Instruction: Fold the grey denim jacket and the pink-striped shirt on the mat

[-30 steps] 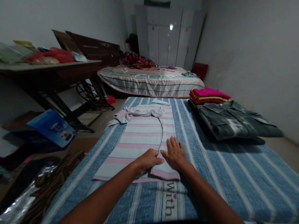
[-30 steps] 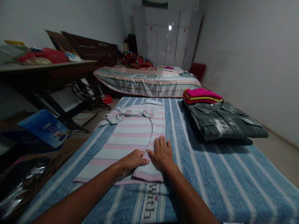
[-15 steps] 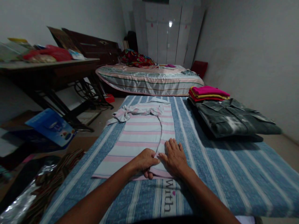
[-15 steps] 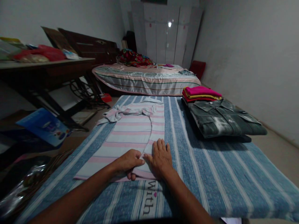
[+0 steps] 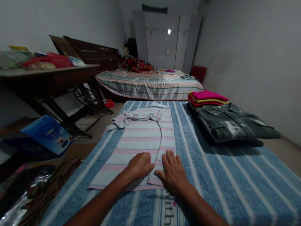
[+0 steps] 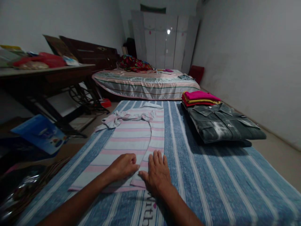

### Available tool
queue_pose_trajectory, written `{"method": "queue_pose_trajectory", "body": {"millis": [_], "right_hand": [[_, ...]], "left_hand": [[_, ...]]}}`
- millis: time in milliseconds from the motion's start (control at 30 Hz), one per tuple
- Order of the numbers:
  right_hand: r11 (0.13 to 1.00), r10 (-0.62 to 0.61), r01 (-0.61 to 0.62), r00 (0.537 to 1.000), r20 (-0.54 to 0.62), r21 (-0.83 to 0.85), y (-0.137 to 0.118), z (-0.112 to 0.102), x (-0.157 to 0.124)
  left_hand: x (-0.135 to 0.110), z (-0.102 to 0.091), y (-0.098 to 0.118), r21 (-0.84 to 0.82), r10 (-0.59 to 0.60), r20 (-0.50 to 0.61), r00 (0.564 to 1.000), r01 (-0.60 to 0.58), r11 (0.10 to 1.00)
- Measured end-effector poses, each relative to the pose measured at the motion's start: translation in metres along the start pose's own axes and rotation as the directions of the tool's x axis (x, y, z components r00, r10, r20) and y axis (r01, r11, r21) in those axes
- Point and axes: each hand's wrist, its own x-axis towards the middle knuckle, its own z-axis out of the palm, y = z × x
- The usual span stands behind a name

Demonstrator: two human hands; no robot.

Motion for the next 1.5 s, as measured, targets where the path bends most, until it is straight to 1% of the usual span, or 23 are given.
{"method": "queue_pose_trajectory", "body": {"millis": [67, 100, 167, 200, 267, 333, 433, 500, 567, 633, 733, 933, 1100, 1267, 1333, 1433, 1467, 1500], "right_hand": [[1.0, 0.005, -0.005, 1.0, 0.0, 0.006, 0.0, 0.001, 0.0], [1.0, 0.006, -0.006, 1.0, -0.002, 0.01, 0.0, 0.002, 0.0], [1.0, 0.006, -0.005, 1.0, -0.013, 0.018, 0.0, 0.003, 0.0], [1.0, 0.005, -0.004, 1.0, -0.018, 0.022, 0.001, 0.003, 0.0], [1.0, 0.001, -0.001, 1.0, -0.019, 0.027, 0.001, 0.004, 0.0], [1.0, 0.0, 0.0, 1.0, -0.005, 0.03, 0.001, 0.004, 0.0], [0.999, 0.0, 0.0, 1.0, 0.014, 0.032, 0.001, 0.004, 0.0], [0.999, -0.002, 0.002, 1.0, 0.018, 0.036, 0.001, 0.005, 0.0], [0.999, -0.006, 0.005, 1.0, 0.022, 0.043, 0.001, 0.006, 0.001], [0.999, -0.005, 0.004, 1.0, 0.027, 0.051, 0.001, 0.007, 0.002], [0.998, 0.003, -0.004, 1.0, 0.024, 0.06, 0.001, 0.008, 0.004], [0.998, -0.001, -0.001, 0.999, 0.037, 0.061, 0.001, 0.009, 0.004], [0.999, 0.005, -0.007, 0.999, 0.04, 0.041, 0.002, 0.012, 0.006], [0.999, -0.011, 0.01, 1.0, 0.018, 0.031, 0.002, 0.014, 0.005], [1.0, -0.012, 0.012, 1.0, 0.009, 0.026, 0.002, 0.014, 0.004], [1.0, -0.015, 0.015, 1.0, -0.015, 0.017, 0.002, 0.014, 0.002], [1.0, -0.014, 0.014, 1.0, -0.023, 0.015, 0.002, 0.015, 0.001], [1.0, -0.012, 0.013, 1.0, -0.027, 0.014, 0.002, 0.015, 0.001]], "left_hand": [[0.011, -0.001, 0.011, 0.105, 0.069, -0.128, 0.989, -0.056, 0.993], [0.019, 0.0, 0.018, 0.14, 0.116, -0.156, 0.981, -0.094, 0.986], [0.04, 0.007, 0.033, 0.201, 0.237, -0.167, 0.957, -0.202, 0.959], [0.053, 0.012, 0.04, 0.233, 0.309, -0.164, 0.937, -0.267, 0.935], [0.082, 0.021, 0.053, 0.302, 0.4, -0.185, 0.897, -0.336, 0.892], [0.111, 0.029, 0.06, 0.352, 0.41, -0.212, 0.887, -0.322, 0.879], [0.147, 0.038, 0.058, 0.37, 0.403, -0.231, 0.886, -0.303, 0.878], [0.163, 0.043, 0.051, 0.376, 0.399, -0.224, 0.889, -0.299, 0.877], [0.173, 0.047, 0.044, 0.383, 0.401, -0.211, 0.892, -0.302, 0.873], [0.177, 0.048, 0.038, 0.395, 0.419, -0.2, 0.886, -0.318, 0.862], [0.177, 0.047, 0.035, 0.398, 0.44, -0.171, 0.882, -0.346, 0.849], [0.171, 0.04, 0.039, 0.349, 0.421, -0.082, 0.903, -0.369, 0.861], [0.166, 0.037, 0.043, 0.348, 0.385, -0.087, 0.919, -0.334, 0.876], [0.168, 0.032, 0.042, 0.323, 0.387, -0.017, 0.922, -0.361, 0.875], [0.17, 0.032, 0.042, 0.317, 0.391, -0.047, 0.919, -0.358, 0.878], [0.174, 0.036, 0.042, 0.333, 0.397, -0.176, 0.901, -0.325, 0.885], [0.176, 0.037, 0.042, 0.334, 0.394, -0.2, 0.897, -0.316, 0.888], [0.176, 0.038, 0.043, 0.33, 0.388, -0.2, 0.9, -0.311, 0.891]]}}
